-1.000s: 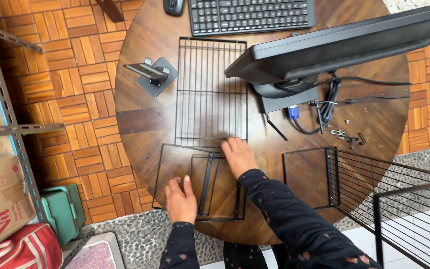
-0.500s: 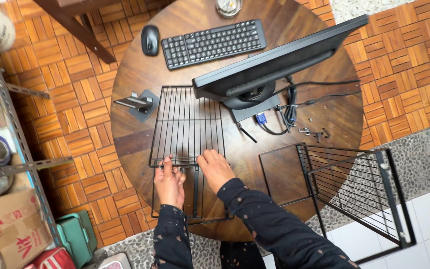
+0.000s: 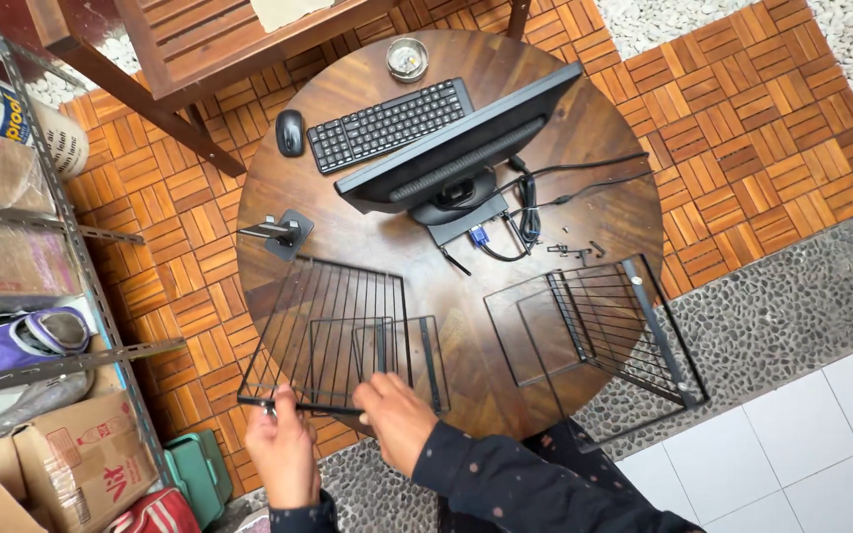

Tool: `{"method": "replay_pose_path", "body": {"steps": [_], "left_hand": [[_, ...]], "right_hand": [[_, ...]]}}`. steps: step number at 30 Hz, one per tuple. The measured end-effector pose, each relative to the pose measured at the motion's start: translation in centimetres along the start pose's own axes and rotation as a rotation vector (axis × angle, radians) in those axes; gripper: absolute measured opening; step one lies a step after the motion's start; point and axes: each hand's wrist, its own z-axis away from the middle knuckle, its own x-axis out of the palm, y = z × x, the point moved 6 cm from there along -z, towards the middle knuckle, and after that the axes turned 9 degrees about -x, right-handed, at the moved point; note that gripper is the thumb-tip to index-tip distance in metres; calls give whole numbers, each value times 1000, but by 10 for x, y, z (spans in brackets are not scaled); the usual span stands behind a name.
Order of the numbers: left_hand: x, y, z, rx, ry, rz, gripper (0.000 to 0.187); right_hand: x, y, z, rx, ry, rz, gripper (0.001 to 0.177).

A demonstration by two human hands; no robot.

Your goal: The person assembles a black wire rack on a round wooden table by connecting multiple wire panels with screws and nuts. They align the panels, insert fasteners, and tighten them by hand, progressively building the structure.

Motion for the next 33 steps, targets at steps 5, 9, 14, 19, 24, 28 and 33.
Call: {"method": "replay_pose_path", "body": {"steps": [5,9,14,19,24,28,33], "left_hand": [[0,-18,30,82,-2,-218,34],[39,-28,50,292,20,-633,39],[102,-48,76,360,-105,-734,29],[142,-71,83,159,-182,-895,31],[167,-87,79,187,-191,-938,33],[185,-98,73,260,-242,-974,32],[199,-112,64,210,-265,-1099,33]], "right_hand": [[-18,-9,53,15,11,-162,26],[-30,12,91,101,28,-273,20],[-38,54,134,196,65,-328,18],[-33,99,164,385,43,-441,15],[-36,121,175,437,88,-378,19],[-41,129,176,462,114,-245,29],[-42,127,177,459,78,-130,46]]}}
